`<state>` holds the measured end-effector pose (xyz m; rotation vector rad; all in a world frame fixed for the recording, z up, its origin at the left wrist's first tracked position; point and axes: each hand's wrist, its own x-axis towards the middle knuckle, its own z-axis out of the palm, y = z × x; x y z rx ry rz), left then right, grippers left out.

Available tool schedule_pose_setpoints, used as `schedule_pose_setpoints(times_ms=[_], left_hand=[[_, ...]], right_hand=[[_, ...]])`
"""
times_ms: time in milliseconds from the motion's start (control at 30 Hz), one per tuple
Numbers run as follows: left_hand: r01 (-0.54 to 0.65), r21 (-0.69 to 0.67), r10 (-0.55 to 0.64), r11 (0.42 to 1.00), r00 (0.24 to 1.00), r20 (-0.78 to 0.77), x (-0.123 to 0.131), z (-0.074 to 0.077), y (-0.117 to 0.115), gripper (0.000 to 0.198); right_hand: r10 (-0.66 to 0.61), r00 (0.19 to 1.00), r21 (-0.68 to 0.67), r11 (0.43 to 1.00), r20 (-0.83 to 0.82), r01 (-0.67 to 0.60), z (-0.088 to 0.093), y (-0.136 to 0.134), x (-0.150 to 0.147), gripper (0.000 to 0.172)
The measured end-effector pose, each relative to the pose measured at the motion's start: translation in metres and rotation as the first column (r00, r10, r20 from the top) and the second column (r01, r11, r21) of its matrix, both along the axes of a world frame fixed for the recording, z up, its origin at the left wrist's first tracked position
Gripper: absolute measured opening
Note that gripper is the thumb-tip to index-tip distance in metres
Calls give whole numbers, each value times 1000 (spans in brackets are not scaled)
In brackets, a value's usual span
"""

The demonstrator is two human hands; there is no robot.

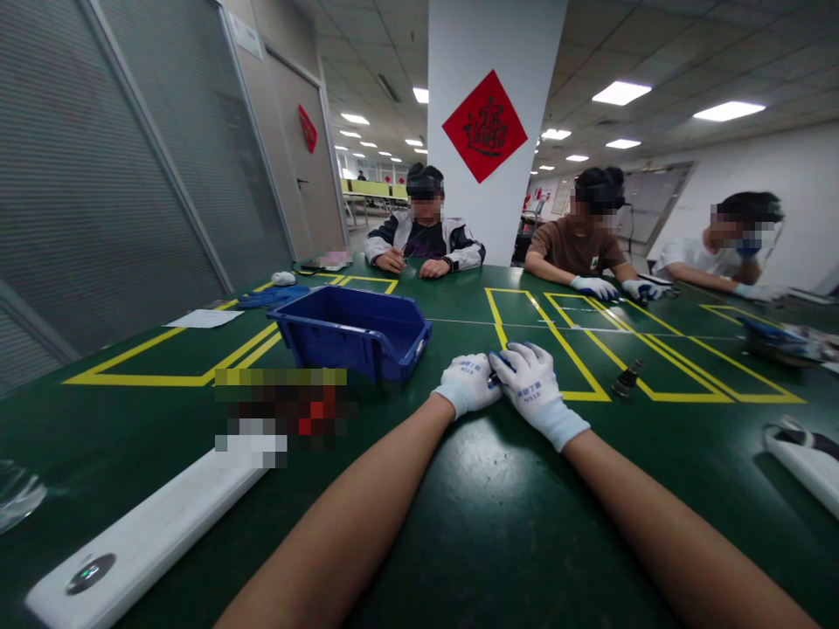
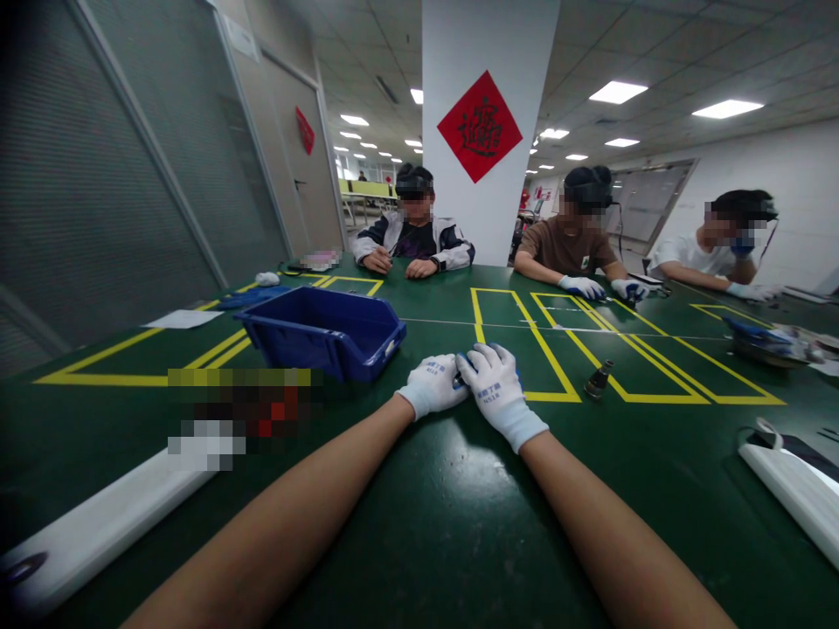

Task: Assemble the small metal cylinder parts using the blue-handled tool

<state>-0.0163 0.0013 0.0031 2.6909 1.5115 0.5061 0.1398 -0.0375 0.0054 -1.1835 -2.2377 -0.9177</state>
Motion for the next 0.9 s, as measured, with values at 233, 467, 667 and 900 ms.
schedule_pose_setpoints(times_ms=[233,467,667,900], left_hand=[[-142,-73,147,987,987,70,5,0,0,45],[-105,-33,109,994,984,141,-3,3,0,35],[-117,40,110,992,981,158,-3,10,-4,33],[-136,39,128,990,978,163,-3,14,-5,30]], right_hand=[[56,998,-27,998,-36,-57,2,-5,-1,46],[47,935,44,998,-352,-33,5,-12,-6,40],[0,867,46,999,-499,26,1,-10,-2,27],[-33,877,-25,999,-479,23,-2,-6,-1,25]])
